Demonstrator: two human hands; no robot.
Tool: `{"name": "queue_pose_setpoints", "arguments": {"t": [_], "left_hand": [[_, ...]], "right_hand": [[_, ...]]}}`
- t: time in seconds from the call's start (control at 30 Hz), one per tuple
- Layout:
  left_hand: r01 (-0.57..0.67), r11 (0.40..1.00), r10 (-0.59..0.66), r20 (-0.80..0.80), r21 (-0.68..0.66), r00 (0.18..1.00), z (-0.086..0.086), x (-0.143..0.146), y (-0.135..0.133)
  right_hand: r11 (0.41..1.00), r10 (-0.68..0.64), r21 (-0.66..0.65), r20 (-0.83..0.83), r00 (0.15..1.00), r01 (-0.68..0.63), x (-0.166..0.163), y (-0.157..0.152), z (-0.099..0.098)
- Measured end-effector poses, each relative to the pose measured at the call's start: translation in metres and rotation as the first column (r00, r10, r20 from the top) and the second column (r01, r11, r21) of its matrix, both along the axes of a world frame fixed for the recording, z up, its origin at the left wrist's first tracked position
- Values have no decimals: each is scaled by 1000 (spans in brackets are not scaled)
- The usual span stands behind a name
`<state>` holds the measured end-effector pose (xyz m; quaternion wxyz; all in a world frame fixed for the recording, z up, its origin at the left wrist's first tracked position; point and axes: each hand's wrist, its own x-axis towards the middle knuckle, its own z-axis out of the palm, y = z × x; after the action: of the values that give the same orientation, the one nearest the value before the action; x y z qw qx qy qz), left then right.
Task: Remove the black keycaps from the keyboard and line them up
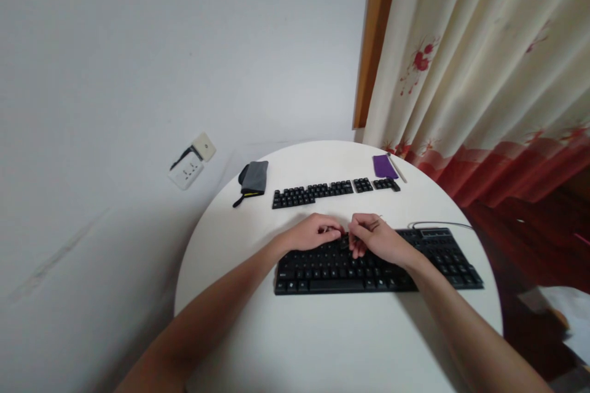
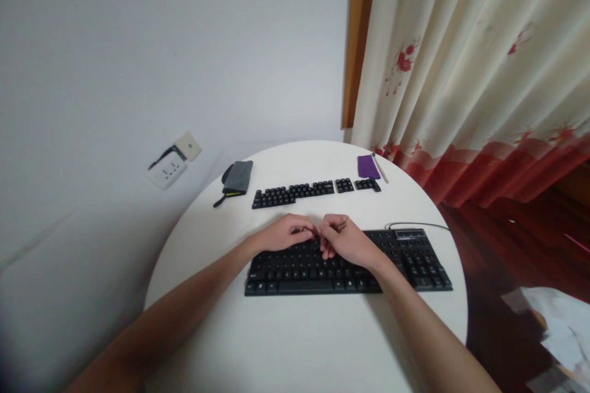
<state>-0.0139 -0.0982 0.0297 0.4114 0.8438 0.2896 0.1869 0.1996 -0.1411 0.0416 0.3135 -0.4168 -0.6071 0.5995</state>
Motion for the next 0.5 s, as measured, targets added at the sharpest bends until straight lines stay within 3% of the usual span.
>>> {"name": "queue_pose_setpoints", "arguments": {"t": [0.13,0.3,0.5], "left_hand": [[-48,982,67,102,-185,992,2,-1,2],[-89,903,201,230,-421,952,0,0,2],[-102,862,262,264,-497,928,-3,3,2]], "right_hand": [[983,-79,166,-12,997,80,-5,-1,6],[952,-135,274,-33,990,138,-10,-5,7],[944,-195,269,-9,981,190,-14,-5,-3]]}}
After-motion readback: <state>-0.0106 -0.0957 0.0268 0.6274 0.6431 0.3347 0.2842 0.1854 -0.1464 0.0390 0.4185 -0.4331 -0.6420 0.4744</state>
